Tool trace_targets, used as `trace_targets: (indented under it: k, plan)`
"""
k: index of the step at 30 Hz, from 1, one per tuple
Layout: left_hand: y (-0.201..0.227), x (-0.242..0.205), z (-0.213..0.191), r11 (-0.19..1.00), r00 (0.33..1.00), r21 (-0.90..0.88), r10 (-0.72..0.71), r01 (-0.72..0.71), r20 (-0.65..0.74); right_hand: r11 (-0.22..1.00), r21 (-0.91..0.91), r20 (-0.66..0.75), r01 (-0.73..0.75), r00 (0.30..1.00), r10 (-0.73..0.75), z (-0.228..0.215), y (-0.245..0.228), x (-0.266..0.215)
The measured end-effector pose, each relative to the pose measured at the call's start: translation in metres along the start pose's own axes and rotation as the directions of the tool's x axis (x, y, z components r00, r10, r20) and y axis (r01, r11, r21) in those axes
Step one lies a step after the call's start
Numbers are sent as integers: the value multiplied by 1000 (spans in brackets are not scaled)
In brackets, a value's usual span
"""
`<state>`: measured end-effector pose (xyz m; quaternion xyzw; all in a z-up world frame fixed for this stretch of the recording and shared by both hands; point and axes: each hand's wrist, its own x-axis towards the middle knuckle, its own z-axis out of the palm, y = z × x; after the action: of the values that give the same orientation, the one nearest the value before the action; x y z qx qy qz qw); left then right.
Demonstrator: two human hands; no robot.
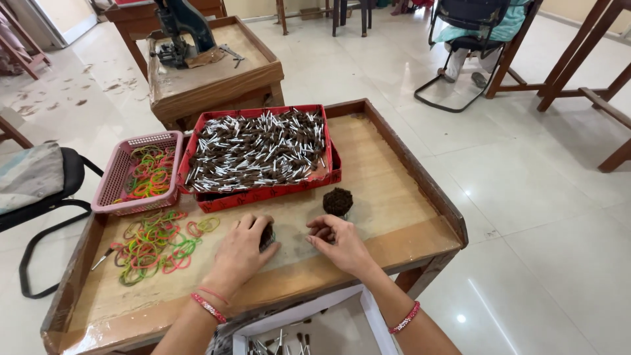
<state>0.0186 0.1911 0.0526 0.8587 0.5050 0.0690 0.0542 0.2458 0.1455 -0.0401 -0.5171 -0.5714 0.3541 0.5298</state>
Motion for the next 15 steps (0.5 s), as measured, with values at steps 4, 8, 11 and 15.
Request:
trace_targets:
  k: [4, 8, 11, 15]
  plan:
    - [-11, 3, -5, 990, 995, -123, 66, -75, -73, 1000, -2, -8, 31, 999, -31, -1, 0, 2]
    - [-11, -1, -1, 955, 958, -128, 248, -267, -145, 1000, 1, -9, 17, 1000, -17, 3, 2, -1]
    - [-9, 7, -2, 912, 918, -182, 325, -367, -227, 1000, -4, -21, -8, 1000, 8, -1, -7, 0]
    - [-14, 7, 42, 890, 802, 97, 444, -445, -399, 1000, -13, -24, -1, 1000, 0, 2, -5, -6]
